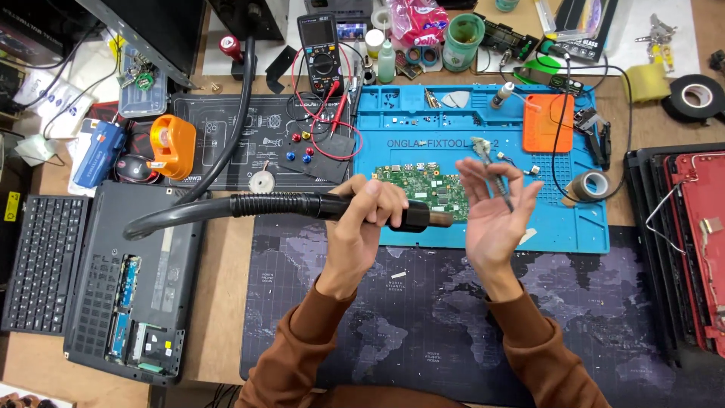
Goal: Disassembling a laptop and performing component-level repair on the motherboard using a heat gun and tweezers
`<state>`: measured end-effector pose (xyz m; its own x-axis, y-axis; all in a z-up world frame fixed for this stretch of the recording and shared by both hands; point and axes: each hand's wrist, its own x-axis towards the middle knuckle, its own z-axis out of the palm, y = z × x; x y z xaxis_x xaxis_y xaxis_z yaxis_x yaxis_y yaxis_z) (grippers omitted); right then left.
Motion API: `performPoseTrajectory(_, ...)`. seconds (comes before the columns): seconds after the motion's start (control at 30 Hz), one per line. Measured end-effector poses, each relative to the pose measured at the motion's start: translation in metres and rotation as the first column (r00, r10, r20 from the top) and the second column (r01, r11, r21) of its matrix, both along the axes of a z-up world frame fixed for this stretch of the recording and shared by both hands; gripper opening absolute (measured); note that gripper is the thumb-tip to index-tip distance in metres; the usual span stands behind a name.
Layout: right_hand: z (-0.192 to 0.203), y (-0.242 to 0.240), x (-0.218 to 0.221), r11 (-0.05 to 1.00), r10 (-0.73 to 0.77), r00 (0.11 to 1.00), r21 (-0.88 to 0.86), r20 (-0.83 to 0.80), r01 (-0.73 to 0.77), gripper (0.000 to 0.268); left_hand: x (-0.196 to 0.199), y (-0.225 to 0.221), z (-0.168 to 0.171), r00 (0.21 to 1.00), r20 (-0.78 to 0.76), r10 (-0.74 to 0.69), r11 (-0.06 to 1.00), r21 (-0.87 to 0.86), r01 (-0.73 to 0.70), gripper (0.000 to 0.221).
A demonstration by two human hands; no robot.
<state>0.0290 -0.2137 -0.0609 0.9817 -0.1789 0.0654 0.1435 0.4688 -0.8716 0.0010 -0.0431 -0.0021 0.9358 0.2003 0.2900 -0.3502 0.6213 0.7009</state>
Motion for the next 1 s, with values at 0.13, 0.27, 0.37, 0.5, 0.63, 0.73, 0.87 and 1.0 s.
performPoseTrajectory(0.13, -0.007, 0.004, -0.012, 0.998, 0.057, 0.998, -0.033, 0.007, -0.057, 0.066, 0.006, 0.004, 0.014, 0.997, 0.056, 0.062, 0.997, 0.038, -0.064, 0.041)
performPoseTrajectory(0.27, -0.010, -0.002, -0.013, 0.992, 0.062, 0.996, -0.114, 0.058, -0.055, 0.062, 0.022, 0.013, 0.026, 0.987, 0.115, 0.112, 0.989, 0.081, -0.121, 0.039)
performPoseTrajectory(0.37, -0.020, -0.009, -0.007, 0.969, 0.082, 0.991, -0.242, 0.108, -0.054, 0.047, 0.034, 0.018, 0.035, 0.983, 0.143, 0.116, 0.988, 0.085, -0.129, 0.039)
performPoseTrajectory(0.5, -0.017, -0.016, 0.005, 0.961, 0.078, 0.996, -0.271, 0.049, -0.062, 0.033, 0.051, 0.020, 0.034, 0.982, 0.141, 0.122, 0.976, 0.161, -0.144, 0.042)
performPoseTrajectory(0.63, -0.025, -0.021, 0.019, 0.921, 0.068, 0.997, -0.385, 0.020, -0.055, 0.025, 0.069, 0.024, 0.020, 0.980, 0.125, 0.152, 0.939, 0.290, -0.183, 0.043)
performPoseTrajectory(0.73, -0.023, -0.018, 0.024, 0.888, 0.128, 0.992, -0.448, 0.020, -0.105, 0.027, 0.081, 0.022, 0.004, 0.981, 0.093, 0.169, 0.903, 0.384, -0.192, 0.044)
performPoseTrajectory(0.87, -0.024, -0.010, 0.026, 0.805, 0.270, 0.961, -0.564, 0.067, -0.186, 0.019, 0.097, 0.015, -0.026, 0.981, 0.039, 0.188, 0.843, 0.507, -0.182, 0.044)
performPoseTrajectory(1.0, -0.032, -0.007, 0.035, 0.792, 0.319, 0.945, -0.568, 0.071, -0.224, 0.017, 0.106, 0.012, -0.036, 0.984, 0.112, 0.138, 0.830, 0.530, -0.176, 0.050)
